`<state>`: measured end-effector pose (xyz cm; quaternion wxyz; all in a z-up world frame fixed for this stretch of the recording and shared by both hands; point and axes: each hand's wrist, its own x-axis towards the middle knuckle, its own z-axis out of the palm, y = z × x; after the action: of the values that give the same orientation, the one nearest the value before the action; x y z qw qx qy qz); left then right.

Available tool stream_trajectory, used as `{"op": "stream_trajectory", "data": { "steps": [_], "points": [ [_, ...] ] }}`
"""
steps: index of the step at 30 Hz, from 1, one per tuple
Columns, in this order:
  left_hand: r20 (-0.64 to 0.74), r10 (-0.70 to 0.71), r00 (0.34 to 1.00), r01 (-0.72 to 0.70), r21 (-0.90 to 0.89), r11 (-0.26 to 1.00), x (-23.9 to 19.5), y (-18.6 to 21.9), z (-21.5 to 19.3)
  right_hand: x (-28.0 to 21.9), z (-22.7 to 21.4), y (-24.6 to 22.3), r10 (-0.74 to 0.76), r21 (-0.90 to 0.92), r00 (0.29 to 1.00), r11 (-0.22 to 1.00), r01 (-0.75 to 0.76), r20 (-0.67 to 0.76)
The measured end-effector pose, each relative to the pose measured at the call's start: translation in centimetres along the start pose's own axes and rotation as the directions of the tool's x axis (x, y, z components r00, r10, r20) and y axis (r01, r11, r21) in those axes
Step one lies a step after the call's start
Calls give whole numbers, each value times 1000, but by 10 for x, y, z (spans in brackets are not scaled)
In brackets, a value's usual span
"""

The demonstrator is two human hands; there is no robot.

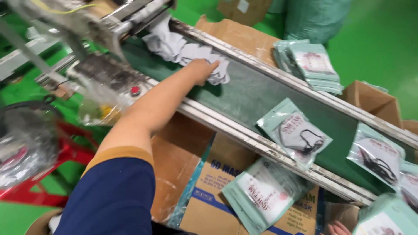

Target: Packing stacks of face masks into individual plastic packaging bags at a factory workstation.

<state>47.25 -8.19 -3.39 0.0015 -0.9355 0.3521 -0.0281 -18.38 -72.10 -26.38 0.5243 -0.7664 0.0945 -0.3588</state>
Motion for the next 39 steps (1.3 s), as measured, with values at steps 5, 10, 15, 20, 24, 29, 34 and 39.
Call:
{"op": "stream_trajectory", "data": {
  "steps": [5,10,15,20,24,29,34,39],
  "points": [
    [8,111,994,-111,34,993,-6,0,-15,-17,187,-184,47,-49,999,998,-47,3],
    [-118,54,992,-48,51,998,17,-14,13,-4,342,-338,219,80,954,968,-239,202],
    [-303,28,952,-104,-237,966,-55,82,-40,1,390,-393,61,-25,942,998,-56,330],
    [-319,-9,948,-272,-821,502,-234,255,-111,19,429,-461,-486,-230,838,811,538,249],
    [-151,22,988,-152,-960,236,-287,262,-71,-18,411,-384,-98,-80,952,989,126,289],
    [-317,14,948,-258,-746,614,-341,217,-131,-28,390,-381,124,-147,902,987,-68,414],
    [-377,82,923,-357,-755,550,-348,203,-85,-40,433,-353,-18,341,845,919,-196,534],
    [-65,144,987,-45,-990,-137,-321,174,110,16,452,-329,144,-108,735,989,-96,663]
  ]
}}
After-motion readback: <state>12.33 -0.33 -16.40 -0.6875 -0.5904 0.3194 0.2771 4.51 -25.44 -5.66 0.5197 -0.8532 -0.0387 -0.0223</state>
